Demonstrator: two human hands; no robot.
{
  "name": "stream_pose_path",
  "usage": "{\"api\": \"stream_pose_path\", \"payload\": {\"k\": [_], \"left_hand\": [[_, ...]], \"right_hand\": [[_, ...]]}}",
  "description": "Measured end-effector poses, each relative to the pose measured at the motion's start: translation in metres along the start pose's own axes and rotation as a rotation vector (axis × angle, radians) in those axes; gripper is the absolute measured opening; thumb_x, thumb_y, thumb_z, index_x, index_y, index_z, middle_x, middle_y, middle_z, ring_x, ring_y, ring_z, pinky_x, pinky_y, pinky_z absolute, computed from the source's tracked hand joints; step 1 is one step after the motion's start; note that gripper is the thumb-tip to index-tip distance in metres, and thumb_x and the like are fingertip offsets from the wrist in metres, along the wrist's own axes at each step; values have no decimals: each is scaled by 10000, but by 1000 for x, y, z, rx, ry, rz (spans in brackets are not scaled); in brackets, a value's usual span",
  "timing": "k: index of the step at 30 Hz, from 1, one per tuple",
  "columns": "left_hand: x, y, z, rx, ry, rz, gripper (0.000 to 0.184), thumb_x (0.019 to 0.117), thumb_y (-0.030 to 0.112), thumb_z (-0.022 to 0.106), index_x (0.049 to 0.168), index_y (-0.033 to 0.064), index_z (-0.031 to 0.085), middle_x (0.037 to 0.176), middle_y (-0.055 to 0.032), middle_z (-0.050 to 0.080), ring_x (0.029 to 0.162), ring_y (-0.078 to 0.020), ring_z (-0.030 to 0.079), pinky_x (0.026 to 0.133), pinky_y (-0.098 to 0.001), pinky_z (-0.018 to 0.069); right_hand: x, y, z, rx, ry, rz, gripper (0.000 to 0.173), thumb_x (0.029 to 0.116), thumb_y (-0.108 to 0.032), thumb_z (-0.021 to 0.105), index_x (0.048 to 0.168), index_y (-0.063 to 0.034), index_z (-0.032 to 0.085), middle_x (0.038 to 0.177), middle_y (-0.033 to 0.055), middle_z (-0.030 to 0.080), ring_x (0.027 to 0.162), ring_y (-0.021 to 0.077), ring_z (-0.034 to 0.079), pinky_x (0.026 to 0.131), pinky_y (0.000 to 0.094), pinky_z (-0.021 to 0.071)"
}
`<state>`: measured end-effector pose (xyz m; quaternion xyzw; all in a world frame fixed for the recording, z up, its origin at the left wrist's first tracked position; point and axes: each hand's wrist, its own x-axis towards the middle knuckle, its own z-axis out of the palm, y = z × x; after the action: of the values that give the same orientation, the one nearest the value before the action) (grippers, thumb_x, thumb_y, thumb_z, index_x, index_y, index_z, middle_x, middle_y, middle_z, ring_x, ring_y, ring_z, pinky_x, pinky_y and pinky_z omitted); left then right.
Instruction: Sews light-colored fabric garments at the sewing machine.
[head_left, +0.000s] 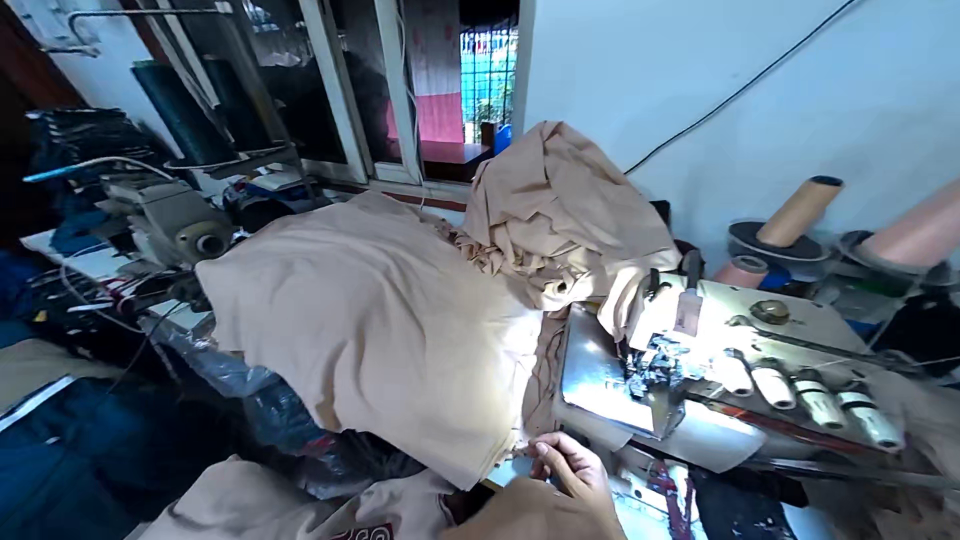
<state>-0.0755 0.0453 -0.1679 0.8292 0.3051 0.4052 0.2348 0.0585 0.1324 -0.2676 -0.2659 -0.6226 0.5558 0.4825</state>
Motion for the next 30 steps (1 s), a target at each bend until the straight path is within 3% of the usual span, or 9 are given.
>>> {"api": "stream_pose_path", "payload": {"k": [6,9,11,12,15,24,25,28,30], "left_hand": [[-78,-43,-29,212,260,-409,429,1074,322,512,799,17,636,761,-87,599,716,-165,603,674,-325,525],[-83,-50,-41,380,224,-482,271,994,304,651,1007,35,680,1015,-135,672,983,-278,654,896,-443,548],[-79,-56,-42,418,90,-588,289,958,246,697,1151,35,662,1218,-180,631,1164,-364,602,1009,-503,507],[-78,-62,-40,417,55,-620,272,959,223,692,1153,34,669,1248,-185,612,1203,-376,574,1036,-507,485],[-84,-75,-35,404,54,-606,163,972,176,650,1024,32,708,1166,-168,631,1195,-367,557,1048,-510,451],[-94,-84,-59,94,63,-540,160,982,149,648,944,-5,672,1080,-146,656,1096,-263,603,1014,-413,463],[-94,-81,-61,77,76,-531,167,994,153,633,958,-7,666,1072,-144,655,1090,-255,606,1009,-400,471],[-83,-62,-65,153,174,-399,183,1002,159,615,957,-13,657,1015,-149,640,1021,-259,615,966,-397,500],[-73,-56,-72,336,234,-305,200,984,202,638,1009,5,654,1074,-151,652,1065,-274,620,985,-436,496]], "right_hand": [[1,2,-1,28,1,6,217,1021,-76,511,1012,7,712,866,47,746,659,88,681,619,247,598],[-1,3,0,-25,19,-7,207,1010,-80,521,995,0,712,842,42,740,643,92,679,606,240,595],[-2,4,2,-105,26,-25,199,1004,-91,535,986,-9,715,820,23,728,635,81,672,599,229,588],[-3,4,3,-145,27,-28,198,1002,-99,538,981,-15,717,817,17,726,638,76,672,601,222,587],[-4,3,4,-203,29,-35,203,1000,-112,540,981,-22,721,823,12,722,646,69,668,605,205,578],[-6,3,8,-293,81,-102,209,998,-129,543,993,-12,717,837,16,729,642,52,662,596,193,573],[-8,3,14,-387,115,-179,202,981,-126,569,1029,2,718,892,38,717,661,53,660,596,200,578],[-1,-12,47,-658,3,-399,383,904,-128,707,1264,-3,676,1302,247,606,786,180,689,644,307,601],[21,-30,72,-772,-106,-435,309,871,-48,680,1177,-26,715,1335,258,612,777,254,730,652,387,623]]}}
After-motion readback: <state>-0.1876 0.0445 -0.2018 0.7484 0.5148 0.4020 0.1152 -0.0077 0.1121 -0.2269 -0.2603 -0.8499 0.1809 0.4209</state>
